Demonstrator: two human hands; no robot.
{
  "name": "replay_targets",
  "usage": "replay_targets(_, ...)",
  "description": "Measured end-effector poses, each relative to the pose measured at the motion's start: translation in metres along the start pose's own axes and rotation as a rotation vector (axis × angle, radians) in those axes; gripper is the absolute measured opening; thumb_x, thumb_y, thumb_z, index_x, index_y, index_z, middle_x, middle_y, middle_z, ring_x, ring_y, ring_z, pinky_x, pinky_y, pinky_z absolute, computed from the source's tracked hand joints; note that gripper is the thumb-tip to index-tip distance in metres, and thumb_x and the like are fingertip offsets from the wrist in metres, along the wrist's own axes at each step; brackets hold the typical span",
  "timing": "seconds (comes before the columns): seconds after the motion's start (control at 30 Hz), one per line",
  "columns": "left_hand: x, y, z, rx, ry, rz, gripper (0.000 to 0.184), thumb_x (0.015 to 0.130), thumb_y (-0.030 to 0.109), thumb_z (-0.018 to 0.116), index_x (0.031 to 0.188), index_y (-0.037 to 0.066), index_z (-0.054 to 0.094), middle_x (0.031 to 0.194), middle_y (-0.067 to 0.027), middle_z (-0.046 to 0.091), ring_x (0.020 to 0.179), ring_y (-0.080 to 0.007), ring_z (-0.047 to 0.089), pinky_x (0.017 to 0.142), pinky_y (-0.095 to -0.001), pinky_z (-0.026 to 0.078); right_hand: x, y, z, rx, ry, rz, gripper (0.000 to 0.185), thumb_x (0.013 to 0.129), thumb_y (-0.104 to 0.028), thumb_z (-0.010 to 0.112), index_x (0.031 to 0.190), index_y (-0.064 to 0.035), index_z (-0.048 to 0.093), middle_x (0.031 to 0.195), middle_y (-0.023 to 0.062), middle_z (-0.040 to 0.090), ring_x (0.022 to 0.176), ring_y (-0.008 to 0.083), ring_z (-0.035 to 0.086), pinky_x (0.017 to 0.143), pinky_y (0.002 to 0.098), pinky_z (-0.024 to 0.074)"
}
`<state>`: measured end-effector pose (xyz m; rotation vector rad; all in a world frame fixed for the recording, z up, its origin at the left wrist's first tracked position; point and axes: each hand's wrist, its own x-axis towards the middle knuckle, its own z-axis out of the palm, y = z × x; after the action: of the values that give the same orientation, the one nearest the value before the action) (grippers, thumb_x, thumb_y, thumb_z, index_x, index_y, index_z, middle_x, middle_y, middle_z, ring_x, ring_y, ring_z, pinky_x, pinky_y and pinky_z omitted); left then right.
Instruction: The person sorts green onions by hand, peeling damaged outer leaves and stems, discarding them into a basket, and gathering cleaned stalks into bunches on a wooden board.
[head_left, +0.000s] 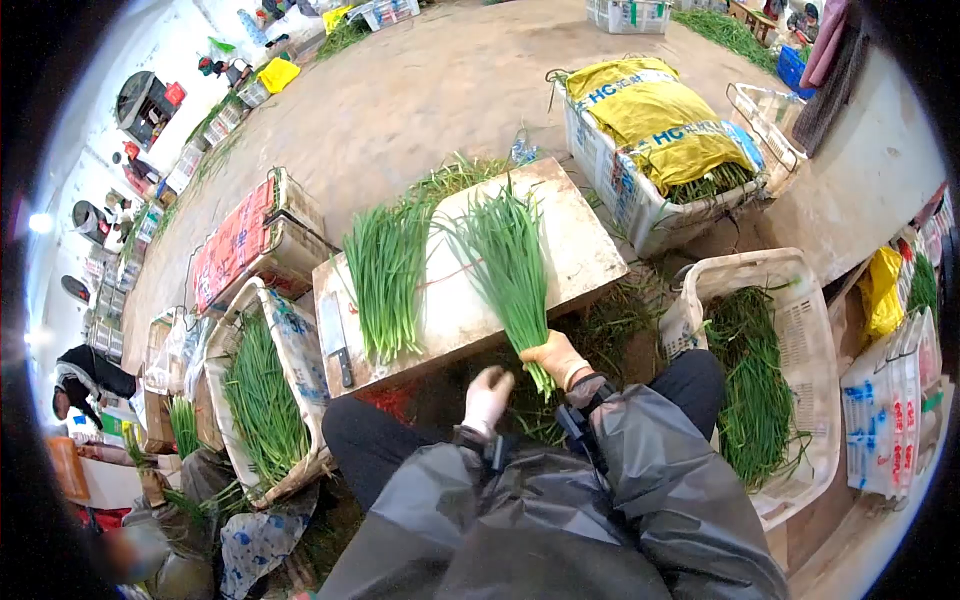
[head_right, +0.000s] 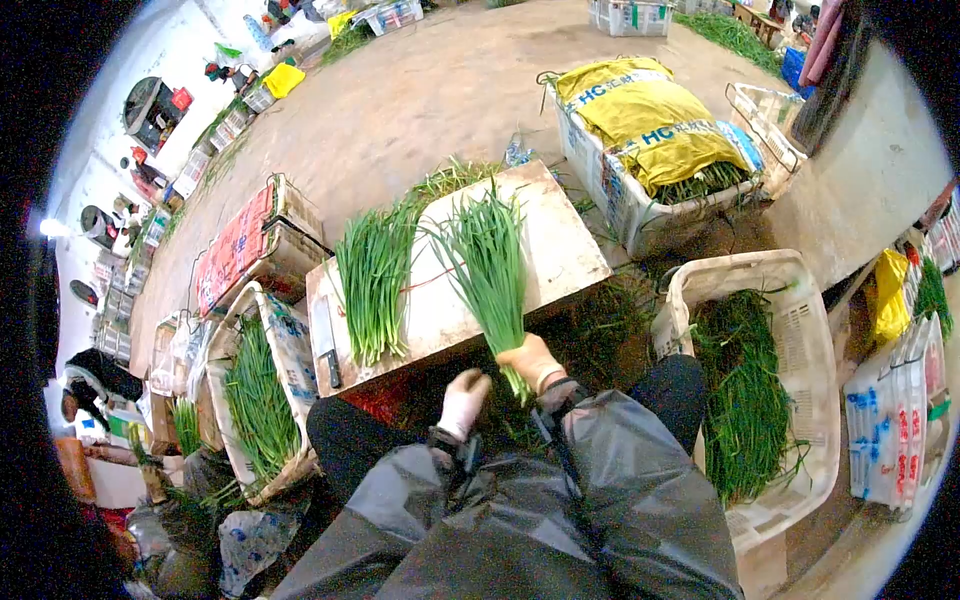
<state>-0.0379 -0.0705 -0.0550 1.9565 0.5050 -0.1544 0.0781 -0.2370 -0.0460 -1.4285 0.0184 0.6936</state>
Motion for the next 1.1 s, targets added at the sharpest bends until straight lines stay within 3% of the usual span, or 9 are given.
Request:
replay_targets(0.03, -0.005, 0.023, -0.006, -0.520, -0.098, -0.261, 0.072, 0.095, 0.057, 0.064, 0.142, 0.003, 0.052, 0.132, -0.0141, 0.063, 0.120, -0.0291, 0.062, 0.100, -0.0482, 0.050, 0.001, 0.008, 0.005, -0.087, 0.001, -0.048, 0.025, 0.076, -0.005, 0.078, 0.099, 0.0018, 0.070, 0.085, 0.0089, 0.072, 0.069, 0.0194, 0.067, 0.067, 0.0342, 0.0550)
replay_targets(0.13, -0.014, 0.026, -0.010, -0.907, -0.349, -0.344, 0.090, 0.089, 0.075, 0.058, 0.146, 0.007, 0.045, 0.132, -0.0102, 0.061, 0.113, -0.0281, 0.062, 0.096, -0.0495, 0.051, -0.041, -0.027, 0.030, -0.353, -0.045, -0.013, 0.037, 0.078, -0.019, 0.079, 0.106, 0.0027, 0.070, 0.093, 0.0179, 0.074, 0.086, 0.0288, 0.073, 0.080, 0.0375, 0.0573)
replay_targets(0.23, -0.028, 0.026, 0.000, -1.009, -0.370, -0.254, 0.065, 0.092, 0.053, 0.071, 0.139, 0.010, 0.055, 0.126, -0.0071, 0.066, 0.111, -0.0225, 0.064, 0.094, -0.0411, 0.054, -0.023, 0.031, 0.043, -0.641, -0.078, -0.082, 0.078, 0.074, -0.039, 0.080, 0.133, 0.0032, 0.053, 0.120, 0.0263, 0.067, 0.109, 0.0379, 0.069, 0.094, 0.0400, 0.0550)
replay_targets(0.27, -0.030, 0.025, 0.006, -1.008, -0.257, -0.258, 0.050, 0.092, 0.035, 0.075, 0.133, 0.010, 0.061, 0.119, -0.0061, 0.069, 0.106, -0.0209, 0.066, 0.089, -0.0392, 0.056, -0.031, 0.026, 0.047, -0.679, -0.106, -0.096, 0.078, 0.073, -0.040, 0.080, 0.133, 0.0026, 0.054, 0.119, 0.0256, 0.068, 0.108, 0.0380, 0.069, 0.094, 0.0401, 0.0547)
replay_targets(0.53, -0.032, -0.001, -0.007, -1.173, -0.303, -0.439, 0.026, 0.091, 0.019, 0.070, 0.114, 0.007, 0.069, 0.095, -0.0081, 0.074, 0.077, -0.0237, 0.071, 0.068, -0.0385, 0.060, -0.043, -0.021, 0.026, -0.474, -0.528, 0.072, 0.087, 0.072, -0.058, 0.087, 0.131, -0.0001, 0.059, 0.116, 0.0177, 0.070, 0.108, 0.0276, 0.066, 0.095, 0.0379, 0.0522)
replay_targets(0.57, -0.034, -0.002, -0.007, -1.188, -0.304, -0.448, 0.027, 0.091, 0.020, 0.069, 0.114, 0.007, 0.068, 0.095, -0.0082, 0.073, 0.078, -0.0236, 0.071, 0.068, -0.0379, 0.059, -0.035, -0.017, 0.022, -0.645, -0.467, -0.108, 0.081, 0.078, -0.057, 0.083, 0.130, 0.0023, 0.062, 0.115, 0.0162, 0.071, 0.102, 0.0240, 0.067, 0.088, 0.0362, 0.0545)
replay_targets(0.67, -0.038, -0.005, -0.008, -1.196, -0.277, -0.478, 0.029, 0.093, 0.022, 0.063, 0.117, 0.005, 0.066, 0.098, -0.0104, 0.073, 0.078, -0.0246, 0.070, 0.066, -0.0383, 0.059, -0.026, -0.022, 0.012, -0.412, -0.325, 0.072, 0.062, 0.092, -0.044, 0.074, 0.123, 0.0085, 0.066, 0.109, 0.0170, 0.073, 0.088, 0.0222, 0.070, 0.074, 0.0343, 0.0571)
replay_targets(0.8, -0.041, 0.005, -0.008, -1.220, -0.292, -0.412, 0.030, 0.094, 0.023, 0.063, 0.118, 0.004, 0.065, 0.098, -0.0122, 0.074, 0.078, -0.0255, 0.071, 0.067, -0.0389, 0.060, -0.014, -0.006, 0.011, -0.245, -0.105, -0.026, 0.040, 0.092, -0.033, 0.075, 0.105, 0.0051, 0.070, 0.087, 0.0102, 0.072, 0.070, 0.0178, 0.065, 0.064, 0.0330, 0.0536)
replay_targets(1.1, -0.046, -0.003, -0.007, -1.248, -0.275, -0.492, 0.026, 0.093, 0.022, 0.070, 0.113, 0.005, 0.067, 0.093, -0.0110, 0.074, 0.083, -0.0265, 0.073, 0.068, -0.0415, 0.060, -0.010, 0.000, 0.035, -0.416, 0.031, -0.061, 0.045, 0.078, -0.026, 0.079, 0.104, 0.0100, 0.069, 0.093, 0.0180, 0.074, 0.087, 0.0263, 0.069, 0.081, 0.0357, 0.0538)
